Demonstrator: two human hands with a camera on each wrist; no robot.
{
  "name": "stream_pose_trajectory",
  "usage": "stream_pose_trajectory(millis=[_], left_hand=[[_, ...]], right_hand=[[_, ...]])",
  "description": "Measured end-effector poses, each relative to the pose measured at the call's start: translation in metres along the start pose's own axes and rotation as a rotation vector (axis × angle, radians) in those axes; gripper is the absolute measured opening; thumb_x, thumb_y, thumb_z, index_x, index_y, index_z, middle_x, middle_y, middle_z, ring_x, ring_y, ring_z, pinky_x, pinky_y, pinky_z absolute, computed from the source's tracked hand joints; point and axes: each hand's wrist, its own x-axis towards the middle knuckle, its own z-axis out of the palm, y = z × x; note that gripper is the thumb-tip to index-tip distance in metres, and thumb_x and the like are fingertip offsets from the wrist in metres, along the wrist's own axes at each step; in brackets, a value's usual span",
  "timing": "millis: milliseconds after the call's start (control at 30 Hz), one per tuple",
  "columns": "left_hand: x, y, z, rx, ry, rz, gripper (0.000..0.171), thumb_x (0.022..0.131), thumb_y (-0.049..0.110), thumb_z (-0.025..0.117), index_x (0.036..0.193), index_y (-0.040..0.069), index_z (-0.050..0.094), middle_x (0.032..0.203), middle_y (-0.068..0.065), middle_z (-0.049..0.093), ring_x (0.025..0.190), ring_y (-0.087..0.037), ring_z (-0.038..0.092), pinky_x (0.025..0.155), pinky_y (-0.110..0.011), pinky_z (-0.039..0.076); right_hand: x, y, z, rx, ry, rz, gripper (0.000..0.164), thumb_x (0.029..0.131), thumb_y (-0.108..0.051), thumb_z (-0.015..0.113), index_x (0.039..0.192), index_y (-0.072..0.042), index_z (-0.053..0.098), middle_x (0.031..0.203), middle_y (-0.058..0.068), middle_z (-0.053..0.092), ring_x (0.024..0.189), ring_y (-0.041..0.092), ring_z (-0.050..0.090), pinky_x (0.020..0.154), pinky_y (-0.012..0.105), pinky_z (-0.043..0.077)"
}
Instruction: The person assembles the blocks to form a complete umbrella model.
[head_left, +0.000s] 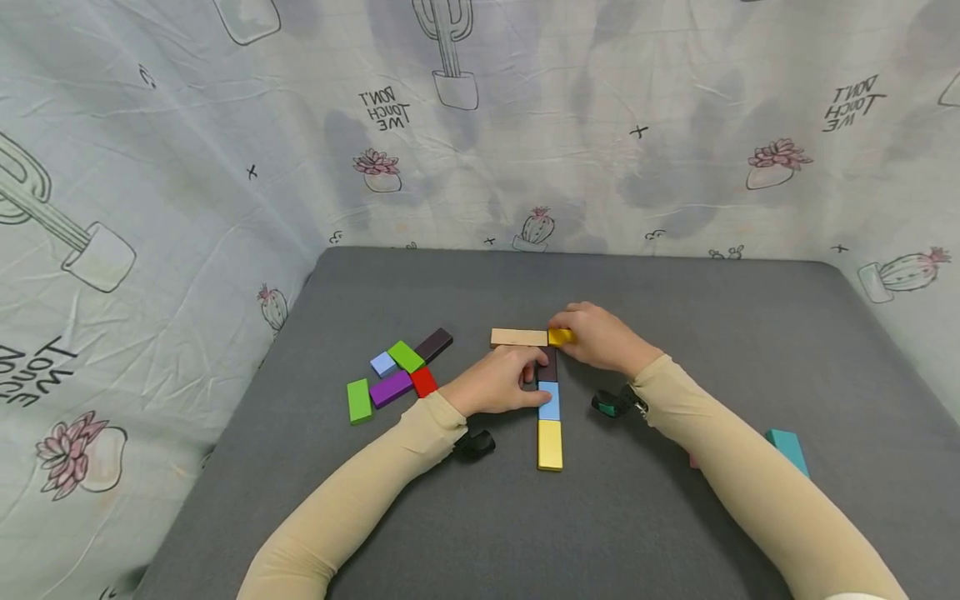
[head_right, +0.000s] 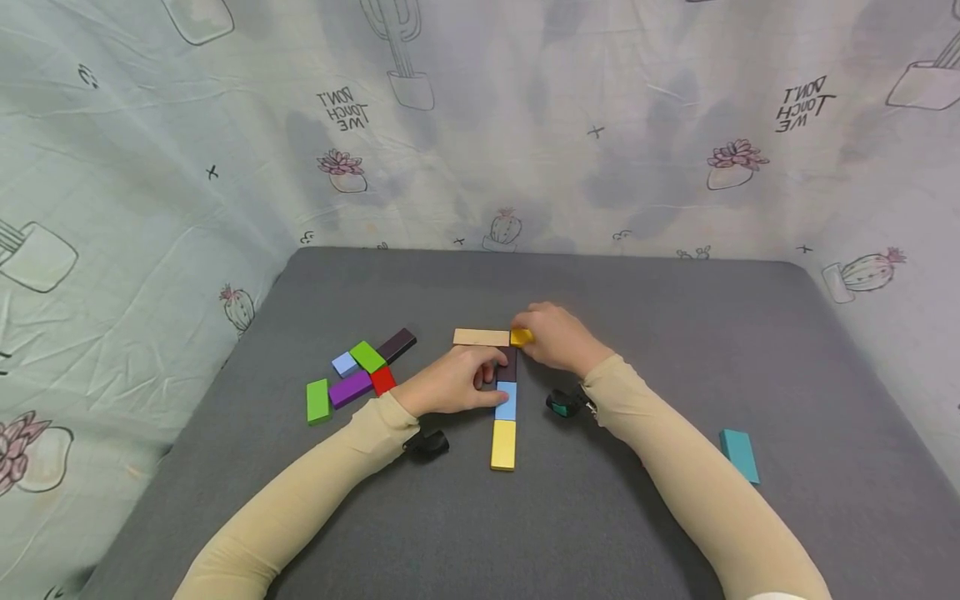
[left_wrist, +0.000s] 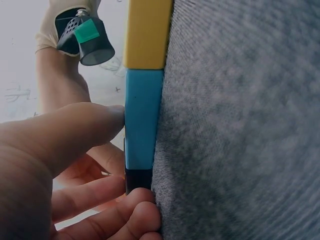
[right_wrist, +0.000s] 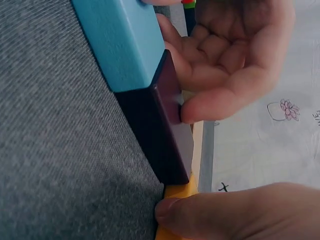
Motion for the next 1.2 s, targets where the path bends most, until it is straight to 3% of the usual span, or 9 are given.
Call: stream_pose_trajectory(millis=[500, 1200], left_hand=[[0.0008, 0.0009, -0.0007, 0.006, 0.004, 0.022, 0.041, 0.093, 0.029, 0.08, 0.125, 0.006, 0.067, 0.091, -0.001, 0.063, 0.079, -0.01, 0.056, 0.073, -0.025, 0.05], [0.0002, 0.0035, -0.0021, 0.013, -0.003, -0.004, 0.044, 0.093, 0.03, 0.079, 0.127, 0.006, 0.064, 0.091, 0.0, 0.061, 0.079, -0.011, 0.056, 0.074, -0.022, 0.049]], right_hand=[[0.0033, -0.0021, -0.0019, 0.04, -0.071, 0.014, 0.037, 0.09, -0.002, 0.078, 0.126, -0.002, 0.073, 0.11, 0.014, 0.068, 0.101, 0.031, 0.062, 0.089, 0.048, 0.057], [0.0038, -0.0013, -0.0004, 0.055, -0.073, 0.012, 0.036, 0.091, -0.003, 0.078, 0.127, -0.002, 0.072, 0.113, 0.015, 0.068, 0.102, 0.031, 0.063, 0.09, 0.048, 0.057]])
